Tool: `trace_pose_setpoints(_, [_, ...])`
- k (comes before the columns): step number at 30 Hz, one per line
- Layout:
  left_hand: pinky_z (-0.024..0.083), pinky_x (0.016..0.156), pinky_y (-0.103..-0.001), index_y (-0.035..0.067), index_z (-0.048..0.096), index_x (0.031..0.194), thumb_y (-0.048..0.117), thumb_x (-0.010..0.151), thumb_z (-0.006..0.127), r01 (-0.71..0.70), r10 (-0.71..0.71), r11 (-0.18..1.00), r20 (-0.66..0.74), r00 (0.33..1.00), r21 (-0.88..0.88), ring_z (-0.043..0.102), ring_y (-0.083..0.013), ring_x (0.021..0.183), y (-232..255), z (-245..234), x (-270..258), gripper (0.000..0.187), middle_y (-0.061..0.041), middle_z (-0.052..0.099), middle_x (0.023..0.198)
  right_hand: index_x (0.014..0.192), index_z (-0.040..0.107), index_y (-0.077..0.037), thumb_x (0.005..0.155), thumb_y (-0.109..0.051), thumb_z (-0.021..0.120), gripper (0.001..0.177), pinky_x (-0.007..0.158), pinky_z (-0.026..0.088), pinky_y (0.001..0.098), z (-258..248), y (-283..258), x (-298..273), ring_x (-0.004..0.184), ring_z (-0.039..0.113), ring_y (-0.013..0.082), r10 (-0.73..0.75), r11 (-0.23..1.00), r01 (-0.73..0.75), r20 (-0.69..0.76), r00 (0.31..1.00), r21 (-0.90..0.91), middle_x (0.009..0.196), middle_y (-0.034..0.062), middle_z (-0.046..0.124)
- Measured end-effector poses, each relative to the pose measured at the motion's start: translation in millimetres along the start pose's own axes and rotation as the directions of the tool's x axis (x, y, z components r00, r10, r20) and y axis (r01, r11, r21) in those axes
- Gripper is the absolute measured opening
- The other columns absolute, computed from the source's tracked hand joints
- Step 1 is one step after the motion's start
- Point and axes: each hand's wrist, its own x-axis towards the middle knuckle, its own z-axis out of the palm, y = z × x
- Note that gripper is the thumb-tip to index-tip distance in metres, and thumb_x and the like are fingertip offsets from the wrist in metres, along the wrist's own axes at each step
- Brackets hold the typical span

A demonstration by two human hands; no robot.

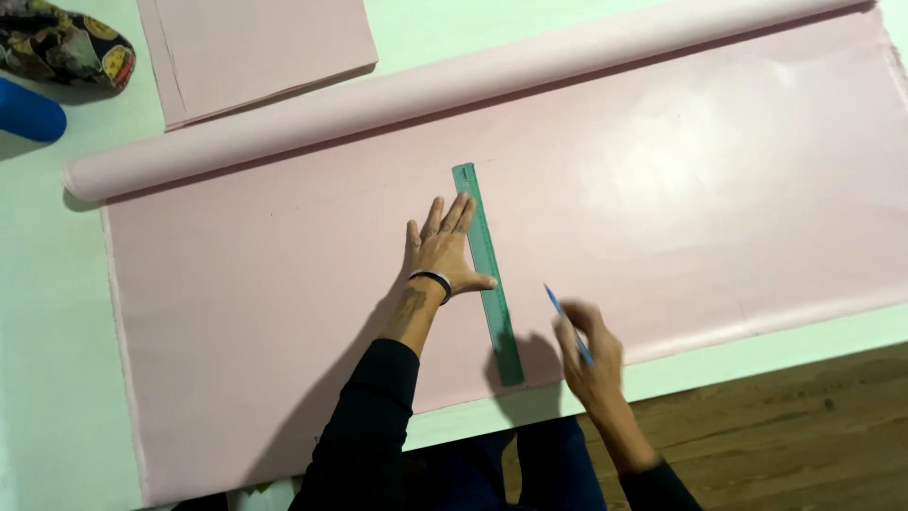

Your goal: Measuring and marking a roll of pink leather using a ruler and a pen on a workshop table.

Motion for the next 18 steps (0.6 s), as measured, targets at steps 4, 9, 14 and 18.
trace_pose_setpoints(4, [0.002,0.125,-0.062,0.033,0.005,0.162,0.058,0.05,0.094,-0.004,0.004,1.0,0.0,1.0,-0.026,-0.004,-0.0203,0.157,-3,6,-1,0.145,0.013,0.003,0.171,0.108,0.068,-0.003,0.098,-0.016,0.068,0.017,0.065,0.059,0.0327,51,-22,83,0.083,0.076,0.0198,0.202,0.958,-0.197,-0.003,0.979,0.207,0.092,0.0118,0.077])
trace_pose_setpoints(9, [0.001,0.126,-0.061,0.035,0.006,0.162,0.055,0.047,0.096,0.007,-0.007,0.998,0.0,1.0,-0.056,-0.003,-0.0189,0.157,-4,6,2,0.147,0.015,0.004,0.17,0.114,0.07,-0.003,0.099,-0.014,0.067,0.018,0.076,0.061,0.0321,95,-7,140,0.088,0.076,0.0189,0.091,0.962,-0.08,-0.031,0.995,0.26,0.1,0.0123,0.078])
trace_pose_setpoints(14, [0.0,0.125,-0.061,0.036,0.009,0.161,0.056,0.047,0.095,-0.007,0.008,0.997,0.015,1.0,-0.081,-0.003,-0.0186,0.158,-10,3,1,0.144,0.015,0.005,0.17,0.118,0.068,-0.004,0.099,-0.016,0.064,0.023,0.081,0.063,0.0345,108,-12,160,0.095,0.077,0.0234,0.125,0.969,-0.131,0.04,0.991,0.208,0.107,0.0141,0.077])
trace_pose_setpoints(18, [-0.001,0.125,-0.061,0.036,0.007,0.161,0.058,0.046,0.094,-0.033,0.033,0.993,-0.003,0.999,-0.116,-0.004,-0.0197,0.157,-14,5,5,0.146,0.015,0.004,0.17,0.117,0.068,-0.004,0.098,-0.016,0.063,0.023,0.081,0.063,0.036,113,-11,169,0.095,0.078,0.0254,0.15,0.973,-0.155,0.042,0.988,0.169,0.106,0.0149,0.078])
